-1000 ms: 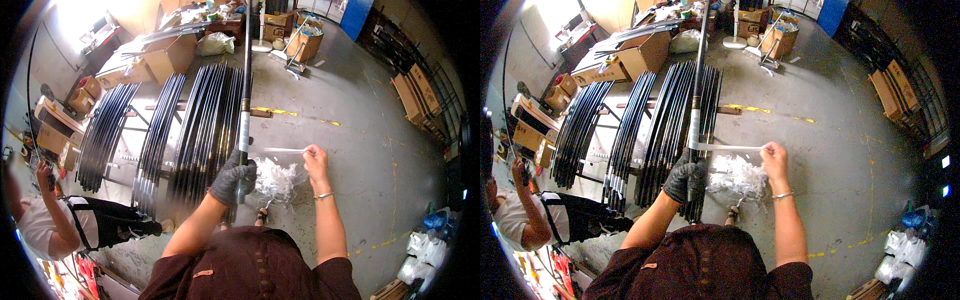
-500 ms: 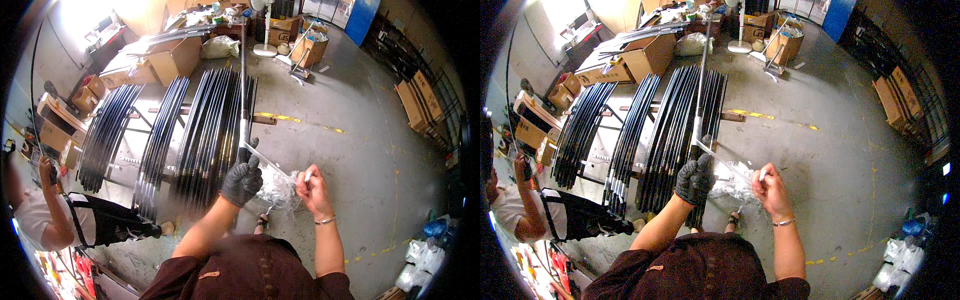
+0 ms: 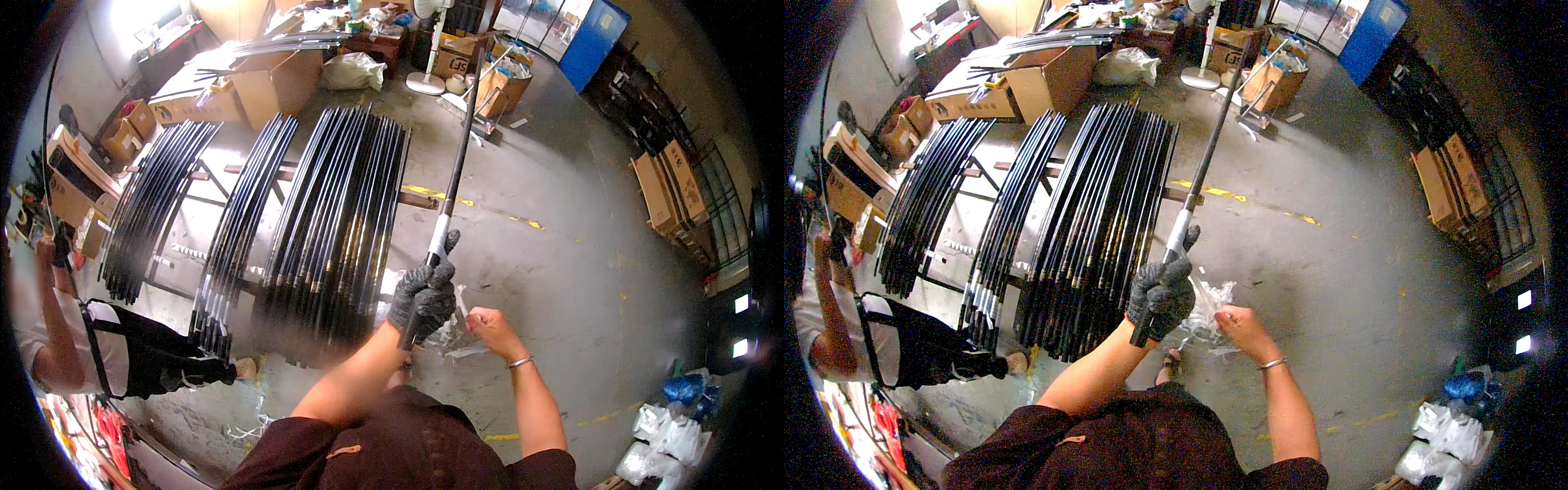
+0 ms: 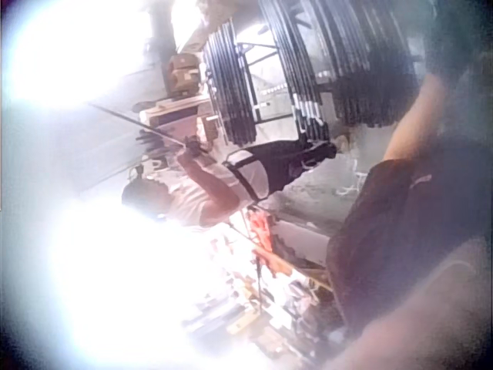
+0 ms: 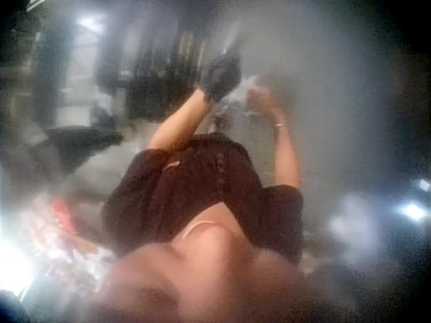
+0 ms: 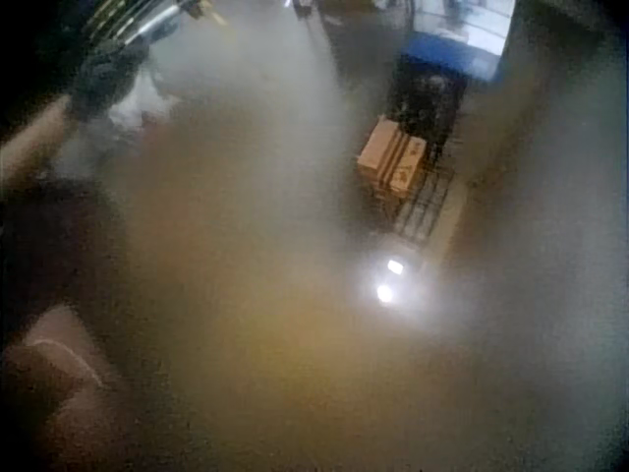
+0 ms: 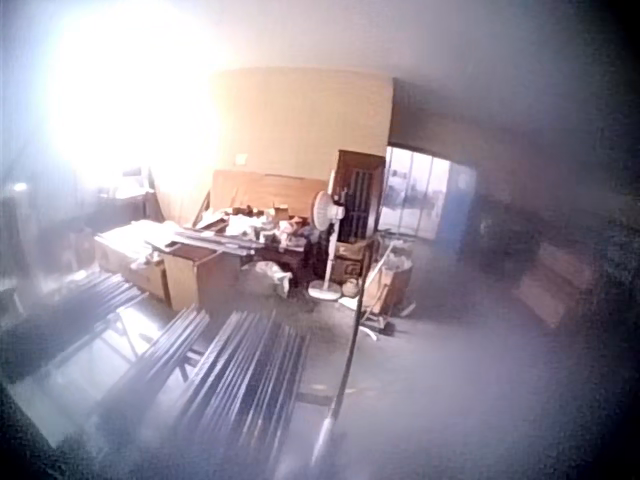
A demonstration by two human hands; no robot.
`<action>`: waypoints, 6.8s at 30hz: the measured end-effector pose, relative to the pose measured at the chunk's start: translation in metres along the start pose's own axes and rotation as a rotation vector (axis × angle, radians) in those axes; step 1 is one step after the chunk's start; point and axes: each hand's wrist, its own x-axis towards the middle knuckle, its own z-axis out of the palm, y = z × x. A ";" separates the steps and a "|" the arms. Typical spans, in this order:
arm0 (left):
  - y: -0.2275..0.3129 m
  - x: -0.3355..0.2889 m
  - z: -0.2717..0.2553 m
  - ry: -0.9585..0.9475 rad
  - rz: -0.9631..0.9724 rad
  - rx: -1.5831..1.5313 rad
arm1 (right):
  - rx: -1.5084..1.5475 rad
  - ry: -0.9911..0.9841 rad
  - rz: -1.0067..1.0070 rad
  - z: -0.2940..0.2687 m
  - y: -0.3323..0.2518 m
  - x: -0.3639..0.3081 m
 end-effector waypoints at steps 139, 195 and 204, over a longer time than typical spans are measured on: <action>0.100 -0.131 -0.014 0.538 0.149 1.169 | -0.284 0.384 -0.413 0.150 -0.101 0.058; 0.060 -0.123 0.021 0.445 0.045 1.137 | -0.740 0.482 0.123 0.066 0.053 0.102; 0.049 -0.119 0.029 0.429 0.132 1.108 | -0.694 0.518 0.262 0.050 0.067 0.097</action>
